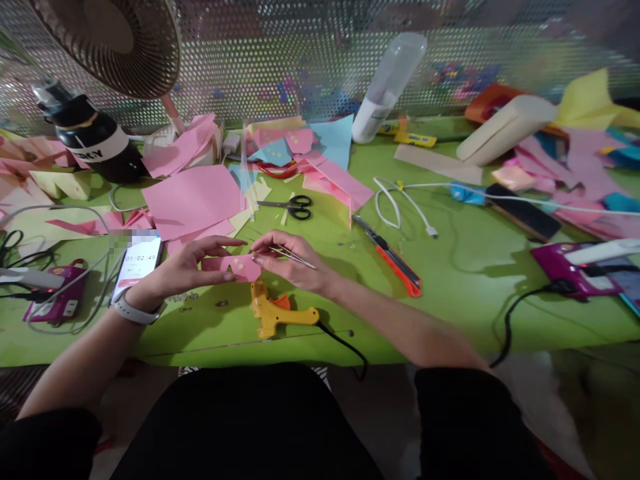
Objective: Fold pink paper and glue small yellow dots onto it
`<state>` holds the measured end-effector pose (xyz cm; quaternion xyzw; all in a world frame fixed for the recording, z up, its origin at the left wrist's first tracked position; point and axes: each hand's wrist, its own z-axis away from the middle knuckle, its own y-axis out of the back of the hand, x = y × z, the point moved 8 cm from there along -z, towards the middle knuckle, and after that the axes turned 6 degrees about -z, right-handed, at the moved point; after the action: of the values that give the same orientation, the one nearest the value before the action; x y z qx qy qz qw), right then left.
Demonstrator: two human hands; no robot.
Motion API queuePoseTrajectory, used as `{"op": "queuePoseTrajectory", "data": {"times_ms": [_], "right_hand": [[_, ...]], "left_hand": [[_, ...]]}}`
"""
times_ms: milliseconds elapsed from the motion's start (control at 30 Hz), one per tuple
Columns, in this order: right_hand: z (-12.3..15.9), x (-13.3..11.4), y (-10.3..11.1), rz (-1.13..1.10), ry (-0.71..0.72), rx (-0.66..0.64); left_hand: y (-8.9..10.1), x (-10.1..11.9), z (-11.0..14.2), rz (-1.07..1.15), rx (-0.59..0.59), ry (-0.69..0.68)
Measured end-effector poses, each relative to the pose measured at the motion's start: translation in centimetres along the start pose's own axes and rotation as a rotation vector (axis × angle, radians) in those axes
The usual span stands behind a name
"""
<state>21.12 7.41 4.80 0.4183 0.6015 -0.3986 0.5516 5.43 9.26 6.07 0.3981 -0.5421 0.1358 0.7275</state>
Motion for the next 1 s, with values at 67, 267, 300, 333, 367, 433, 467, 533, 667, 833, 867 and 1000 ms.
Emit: {"op": "queuePoseTrajectory", "data": {"times_ms": [67, 267, 300, 333, 367, 433, 467, 533, 667, 833, 867, 1000], "right_hand": [[0.0, 0.2, -0.2, 0.018, 0.008, -0.007], [1.1, -3.4, 2.0, 0.336, 0.321, 0.241], [1.5, -4.3, 2.3, 0.372, 0.376, 0.289], [1.9, -4.9, 2.4, 0.384, 0.399, 0.303], [2.0, -5.1, 2.2, 0.375, 0.379, 0.269], [1.9, -4.6, 1.3, 0.308, 0.274, 0.15], [1.8, -4.2, 0.8, 0.254, 0.212, 0.105], [1.7, -3.2, 0.4, 0.119, 0.109, 0.083], [1.3, -1.7, 0.5, -0.054, -0.01, 0.118], [1.2, -1.6, 1.1, -0.018, -0.007, 0.142], [1.2, -1.6, 1.2, -0.004, -0.007, 0.15], [1.2, -1.3, 1.3, 0.027, -0.012, 0.161]], "left_hand": [[-0.3, -0.4, -0.1, 0.097, -0.028, 0.046], [-0.4, -1.5, -0.1, 0.331, -0.014, 0.196], [-0.4, -1.7, 0.0, 0.36, -0.001, 0.215], [-0.3, -1.8, 0.0, 0.384, 0.008, 0.23], [-0.3, -1.9, 0.0, 0.403, 0.012, 0.241], [-0.3, -2.1, 0.0, 0.426, 0.02, 0.252], [-0.3, -2.2, 0.0, 0.43, 0.028, 0.252], [-0.2, -2.2, 0.0, 0.435, 0.039, 0.24], [0.0, -2.0, 0.0, 0.45, 0.053, 0.209], [-0.1, -2.1, 0.2, 0.428, 0.035, 0.19], [-0.1, -2.1, 0.2, 0.419, 0.033, 0.188], [0.0, -2.3, 0.1, 0.37, 0.02, 0.177]]}}
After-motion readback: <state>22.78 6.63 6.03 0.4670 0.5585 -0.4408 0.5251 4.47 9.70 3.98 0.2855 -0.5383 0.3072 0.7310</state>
